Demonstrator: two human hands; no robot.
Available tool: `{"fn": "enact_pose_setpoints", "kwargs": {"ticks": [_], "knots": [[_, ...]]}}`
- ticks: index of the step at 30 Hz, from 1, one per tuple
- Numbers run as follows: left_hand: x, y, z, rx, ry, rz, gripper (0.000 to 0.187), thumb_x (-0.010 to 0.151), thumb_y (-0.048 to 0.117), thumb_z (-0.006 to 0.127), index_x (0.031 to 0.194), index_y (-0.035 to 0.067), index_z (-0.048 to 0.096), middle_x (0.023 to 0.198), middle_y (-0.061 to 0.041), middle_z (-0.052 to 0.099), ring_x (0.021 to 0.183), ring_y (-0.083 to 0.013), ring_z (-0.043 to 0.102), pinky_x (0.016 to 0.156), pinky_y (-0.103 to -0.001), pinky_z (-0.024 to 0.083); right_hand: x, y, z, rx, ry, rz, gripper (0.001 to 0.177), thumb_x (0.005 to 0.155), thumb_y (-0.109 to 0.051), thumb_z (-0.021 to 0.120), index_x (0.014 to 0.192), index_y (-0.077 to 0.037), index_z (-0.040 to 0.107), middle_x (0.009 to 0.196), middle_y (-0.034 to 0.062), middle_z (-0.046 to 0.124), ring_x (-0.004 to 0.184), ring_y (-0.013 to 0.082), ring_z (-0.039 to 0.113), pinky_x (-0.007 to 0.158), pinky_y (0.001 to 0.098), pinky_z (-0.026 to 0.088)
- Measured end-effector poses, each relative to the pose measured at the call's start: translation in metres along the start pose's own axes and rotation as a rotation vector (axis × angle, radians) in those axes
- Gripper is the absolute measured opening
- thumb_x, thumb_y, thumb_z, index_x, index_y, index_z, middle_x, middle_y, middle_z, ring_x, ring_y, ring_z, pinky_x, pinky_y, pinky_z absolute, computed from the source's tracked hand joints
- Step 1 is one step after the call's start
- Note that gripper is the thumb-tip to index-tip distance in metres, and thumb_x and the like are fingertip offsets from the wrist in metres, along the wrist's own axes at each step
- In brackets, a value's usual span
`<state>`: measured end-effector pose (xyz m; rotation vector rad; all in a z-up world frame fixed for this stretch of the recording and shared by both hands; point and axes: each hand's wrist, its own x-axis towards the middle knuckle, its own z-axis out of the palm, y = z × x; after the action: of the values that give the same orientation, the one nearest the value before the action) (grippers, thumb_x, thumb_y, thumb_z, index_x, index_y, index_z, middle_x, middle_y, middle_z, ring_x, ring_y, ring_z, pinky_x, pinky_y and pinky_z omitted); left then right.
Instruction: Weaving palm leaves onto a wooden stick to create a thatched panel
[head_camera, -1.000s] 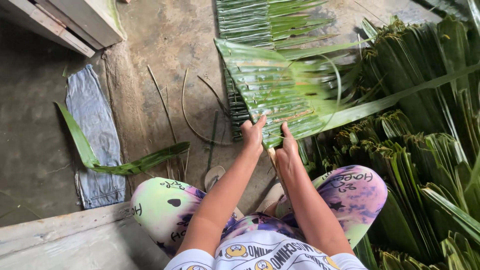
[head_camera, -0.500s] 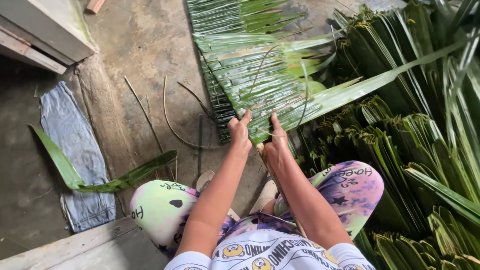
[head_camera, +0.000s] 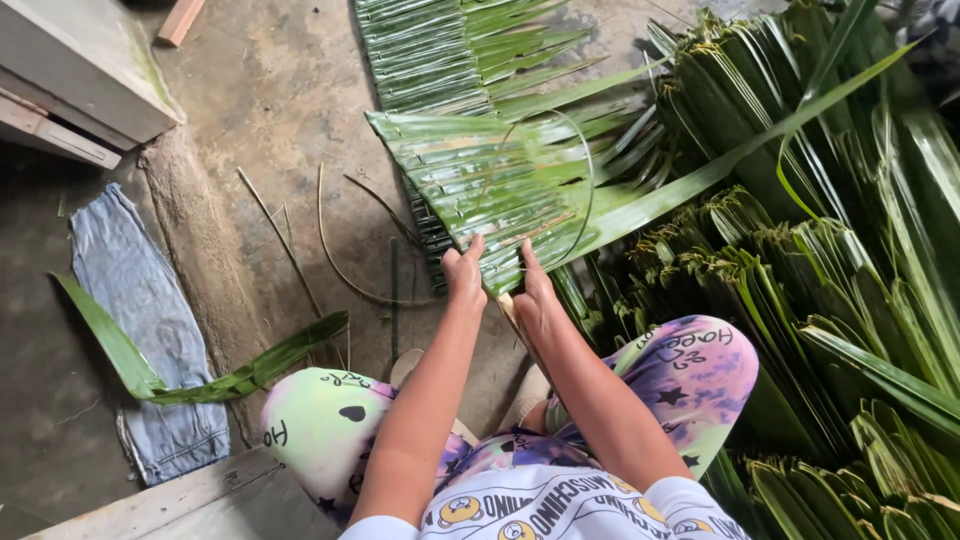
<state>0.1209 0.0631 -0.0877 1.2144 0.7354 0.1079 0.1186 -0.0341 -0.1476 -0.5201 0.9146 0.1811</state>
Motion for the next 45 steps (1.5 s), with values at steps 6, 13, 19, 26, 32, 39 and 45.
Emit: {"fn": "enact_pose_setpoints", "kwargs": {"ticks": [6,13,19,26,32,39,45], "knots": [[-0.022,0.014,-0.005,0.033,-0.071,-0.032,0.058,0.082,0.027,0.089,0.113,-0.011,0.059,0.103,-0.016,0.058,0.095,-0.0218,0.053,0.092,-0.048,0.046,-0.012,-0.012,-0.026,-0.082,-0.001,0.002,0.089,0.079,-0.058,0.087,0.140,-0.007,0.047,0.148,0.0278,0.042,0.127,0.0428,0.058,0.106,0.0611,0.050],[0.004,0.008,-0.045,-0.017,-0.121,-0.035,0.040,0.089,0.030,0.083,0.103,0.004,0.055,0.098,-0.006,0.049,0.096,-0.0183,0.048,0.091,-0.037,0.038,-0.127,-0.068,-0.077,-0.277,-0.070,-0.158,0.099,0.091,-0.051,0.075,0.154,0.008,0.026,0.159,0.0362,0.022,0.143,0.0534,0.037,0.116,0.0644,0.029],[0.005,0.072,-0.081,-0.110,-0.090,-0.044,0.030,0.099,0.033,0.070,0.121,0.014,0.061,0.098,-0.001,0.066,0.075,-0.0166,0.069,0.054,-0.027,0.062,-0.298,-0.178,-0.113,-0.536,-0.114,-0.852,0.033,0.092,-0.019,0.069,0.117,0.003,0.073,0.113,0.0248,0.073,0.100,0.0324,0.076,0.095,0.0386,0.058],[-0.045,0.152,-0.099,-0.247,-0.225,0.143,0.030,0.099,0.019,0.064,0.124,0.003,0.063,0.109,-0.007,0.066,0.087,-0.0134,0.066,0.070,-0.025,0.056,-0.271,-0.301,-0.308,-1.526,0.781,-1.317,0.032,0.092,0.004,0.071,0.125,0.003,0.073,0.125,0.0194,0.067,0.100,0.0311,0.065,0.085,0.0410,0.053],[-0.052,0.159,-0.104,-0.224,-0.255,0.161,0.022,0.101,0.016,0.063,0.120,0.006,0.065,0.107,-0.006,0.068,0.083,-0.0117,0.067,0.069,-0.024,0.056,-0.205,-0.345,-0.410,-2.059,1.064,-1.095,0.053,0.080,0.002,0.063,0.131,-0.007,0.072,0.155,0.0212,0.053,0.130,0.0395,0.052,0.104,0.0510,0.032],[-0.056,0.168,-0.116,-0.185,-0.227,0.220,0.016,0.102,0.014,0.063,0.116,0.009,0.067,0.105,-0.005,0.070,0.083,-0.0113,0.067,0.069,-0.022,0.056,-0.240,-0.365,-0.369,-2.217,1.231,-0.852,0.021,0.094,-0.026,0.081,0.111,-0.016,0.074,0.101,0.0022,0.080,0.082,0.0169,0.074,0.087,0.0386,0.058],[-0.052,0.165,-0.114,-0.182,-0.231,0.215,0.014,0.102,0.014,0.063,0.115,0.009,0.066,0.104,-0.005,0.070,0.081,-0.0119,0.067,0.067,-0.022,0.056,-0.297,-0.366,-0.309,-1.455,0.683,-0.844,0.049,0.090,-0.010,0.084,0.129,0.012,0.066,0.113,0.0261,0.071,0.086,0.0303,0.070,0.075,0.0379,0.058]]}}
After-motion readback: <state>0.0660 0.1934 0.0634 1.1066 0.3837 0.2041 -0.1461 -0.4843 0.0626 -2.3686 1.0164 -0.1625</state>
